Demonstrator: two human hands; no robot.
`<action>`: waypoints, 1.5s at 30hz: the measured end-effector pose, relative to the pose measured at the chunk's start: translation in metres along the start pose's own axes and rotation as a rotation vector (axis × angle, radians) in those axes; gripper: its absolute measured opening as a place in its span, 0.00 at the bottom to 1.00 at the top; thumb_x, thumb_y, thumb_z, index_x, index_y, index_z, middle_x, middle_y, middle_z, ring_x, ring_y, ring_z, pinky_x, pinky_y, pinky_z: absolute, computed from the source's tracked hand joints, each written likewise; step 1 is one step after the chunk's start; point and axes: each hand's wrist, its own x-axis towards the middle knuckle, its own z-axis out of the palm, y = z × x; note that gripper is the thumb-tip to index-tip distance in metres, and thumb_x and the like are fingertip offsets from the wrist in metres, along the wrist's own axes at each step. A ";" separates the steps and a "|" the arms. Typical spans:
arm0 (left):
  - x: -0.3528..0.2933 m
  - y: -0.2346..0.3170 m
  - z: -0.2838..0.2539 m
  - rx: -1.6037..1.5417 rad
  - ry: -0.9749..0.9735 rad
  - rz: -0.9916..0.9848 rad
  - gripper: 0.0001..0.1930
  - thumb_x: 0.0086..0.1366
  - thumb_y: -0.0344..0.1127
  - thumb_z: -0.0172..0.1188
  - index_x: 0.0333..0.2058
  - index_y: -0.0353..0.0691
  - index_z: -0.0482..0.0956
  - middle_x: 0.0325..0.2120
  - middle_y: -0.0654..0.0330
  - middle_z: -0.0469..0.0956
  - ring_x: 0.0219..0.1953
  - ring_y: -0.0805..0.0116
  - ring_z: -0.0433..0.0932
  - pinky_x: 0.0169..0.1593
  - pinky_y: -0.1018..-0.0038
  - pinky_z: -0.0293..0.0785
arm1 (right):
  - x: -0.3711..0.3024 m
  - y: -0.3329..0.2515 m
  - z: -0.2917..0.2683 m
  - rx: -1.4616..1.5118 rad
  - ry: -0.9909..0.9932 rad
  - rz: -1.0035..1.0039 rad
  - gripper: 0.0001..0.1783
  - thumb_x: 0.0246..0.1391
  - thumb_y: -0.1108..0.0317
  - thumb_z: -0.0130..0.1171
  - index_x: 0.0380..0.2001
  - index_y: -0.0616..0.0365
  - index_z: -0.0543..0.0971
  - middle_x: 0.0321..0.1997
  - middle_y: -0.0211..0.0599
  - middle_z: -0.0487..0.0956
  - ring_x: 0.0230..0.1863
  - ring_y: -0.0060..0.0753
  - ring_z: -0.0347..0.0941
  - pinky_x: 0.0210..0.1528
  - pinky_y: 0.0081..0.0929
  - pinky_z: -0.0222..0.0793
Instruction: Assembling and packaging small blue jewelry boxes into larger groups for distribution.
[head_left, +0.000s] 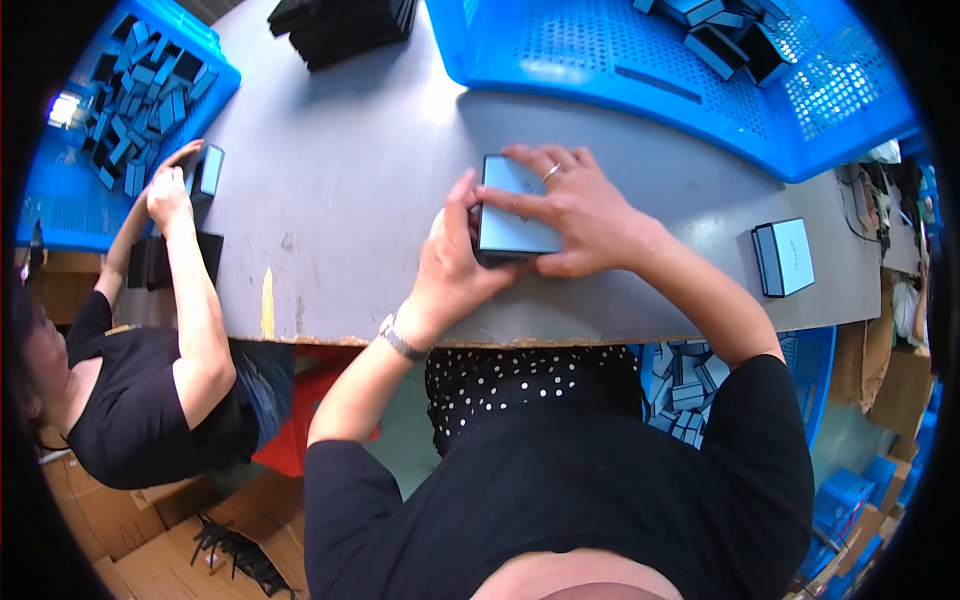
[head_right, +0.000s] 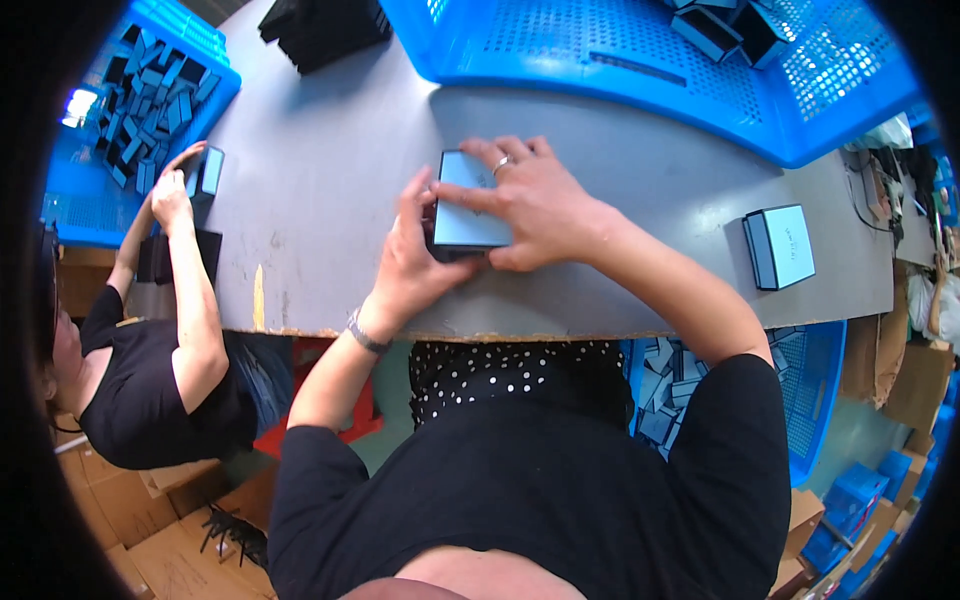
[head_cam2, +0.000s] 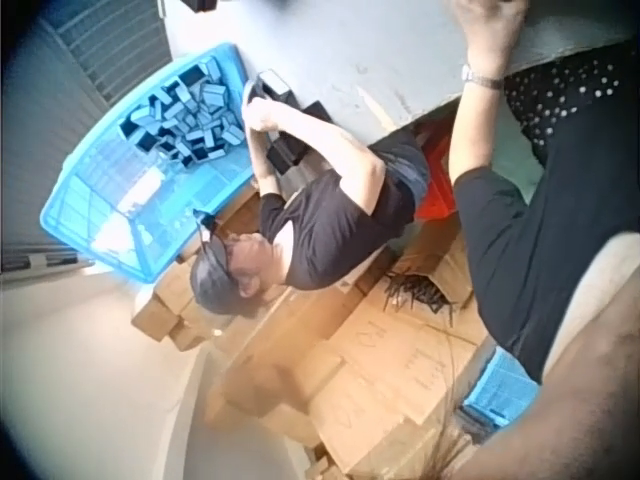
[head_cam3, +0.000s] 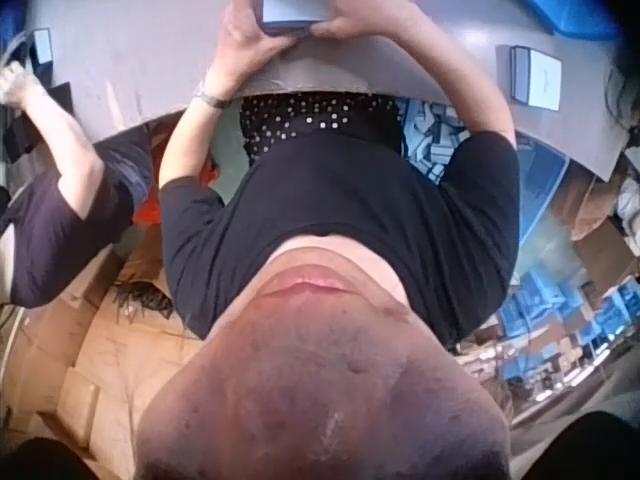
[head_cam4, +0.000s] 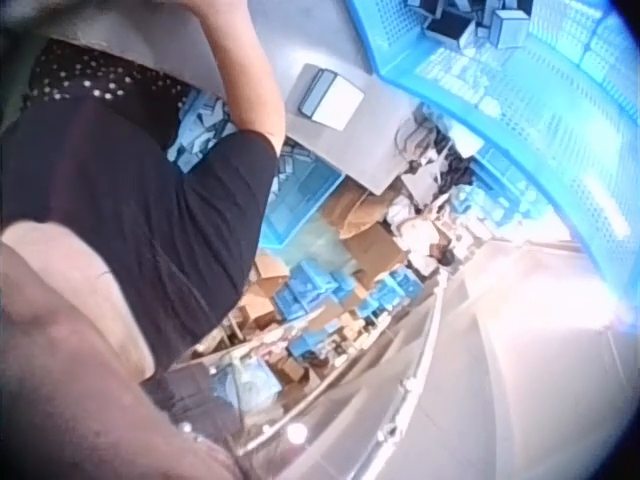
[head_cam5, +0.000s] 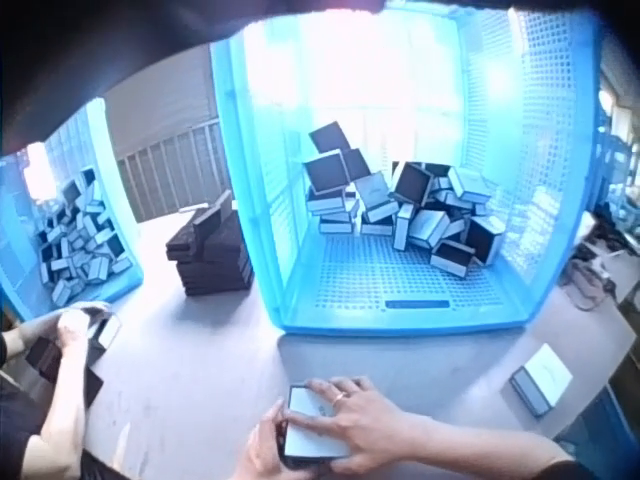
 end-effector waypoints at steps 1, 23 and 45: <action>0.001 0.002 -0.001 0.156 0.011 0.127 0.58 0.44 0.39 0.80 0.69 0.37 0.49 0.59 0.44 0.68 0.59 0.53 0.72 0.58 0.61 0.73 | -0.001 0.006 0.004 -0.001 -0.002 -0.011 0.51 0.32 0.52 0.70 0.67 0.30 0.68 0.70 0.52 0.60 0.67 0.57 0.60 0.66 0.52 0.55; -0.026 -0.041 -0.059 0.263 0.143 -0.083 0.24 0.52 0.33 0.70 0.49 0.37 0.76 0.50 0.51 0.74 0.54 0.50 0.70 0.60 0.58 0.66 | -0.072 0.385 -0.061 -0.393 0.074 1.103 0.40 0.57 0.51 0.61 0.69 0.53 0.61 0.67 0.56 0.68 0.66 0.58 0.66 0.67 0.46 0.62; 0.006 -0.110 -0.124 0.439 0.385 -0.214 0.41 0.52 0.38 0.72 0.63 0.39 0.63 0.58 0.50 0.63 0.56 0.55 0.68 0.55 0.64 0.72 | -0.041 0.051 -0.043 0.025 -0.041 0.389 0.43 0.51 0.45 0.65 0.66 0.53 0.66 0.66 0.51 0.65 0.68 0.58 0.57 0.69 0.48 0.56</action>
